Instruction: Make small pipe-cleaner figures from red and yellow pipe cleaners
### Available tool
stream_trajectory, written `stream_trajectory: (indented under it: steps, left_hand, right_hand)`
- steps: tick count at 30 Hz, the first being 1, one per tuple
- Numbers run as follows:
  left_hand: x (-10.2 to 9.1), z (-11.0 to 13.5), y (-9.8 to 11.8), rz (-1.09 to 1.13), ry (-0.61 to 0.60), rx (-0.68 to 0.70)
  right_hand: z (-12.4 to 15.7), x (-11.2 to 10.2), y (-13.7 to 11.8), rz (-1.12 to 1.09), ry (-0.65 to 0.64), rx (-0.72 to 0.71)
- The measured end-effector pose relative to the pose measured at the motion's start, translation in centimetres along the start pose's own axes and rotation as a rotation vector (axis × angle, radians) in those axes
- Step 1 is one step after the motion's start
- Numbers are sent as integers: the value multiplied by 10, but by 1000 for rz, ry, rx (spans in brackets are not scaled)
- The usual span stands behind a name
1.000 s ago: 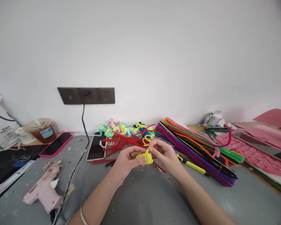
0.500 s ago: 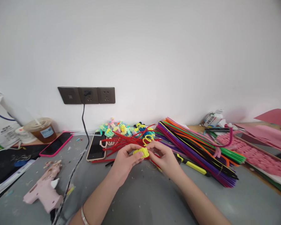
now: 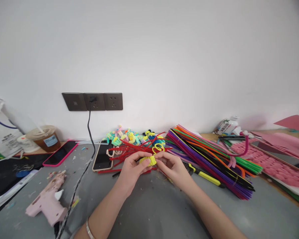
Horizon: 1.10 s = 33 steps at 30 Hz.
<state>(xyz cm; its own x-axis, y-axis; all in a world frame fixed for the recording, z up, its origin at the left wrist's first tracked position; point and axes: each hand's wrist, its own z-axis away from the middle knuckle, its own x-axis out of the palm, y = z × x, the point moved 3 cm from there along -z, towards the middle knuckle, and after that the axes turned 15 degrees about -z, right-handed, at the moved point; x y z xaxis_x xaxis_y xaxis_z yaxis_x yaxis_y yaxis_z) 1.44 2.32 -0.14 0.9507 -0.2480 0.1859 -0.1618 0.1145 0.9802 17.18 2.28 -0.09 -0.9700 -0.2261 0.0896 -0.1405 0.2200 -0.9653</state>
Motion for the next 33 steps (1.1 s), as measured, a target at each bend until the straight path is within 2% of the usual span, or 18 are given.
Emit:
stream_trajectory:
  steps: [5, 8, 15, 23, 29, 33]
  left_hand:
    - [-2, -2, 0, 146, 39, -32]
    - [-3, -3, 0, 157, 54, -37]
    - [0, -1, 0, -66, 37, 70]
    - [0, -2, -2, -114, 39, 114]
    - [-2, 1, 6, -287, 24, 316]
    - [-5, 2, 7, -358, 66, 308]
  right_hand:
    - [0, 3, -1, -153, -12, 37]
    - [1, 3, 3, -180, -1, 41]
    - [-1, 4, 6, -184, 49, 32]
    - [-3, 3, 8, -279, 43, 73]
    - [-5, -3, 8, -393, 67, 129]
    - [-3, -1, 6, -451, 82, 188]
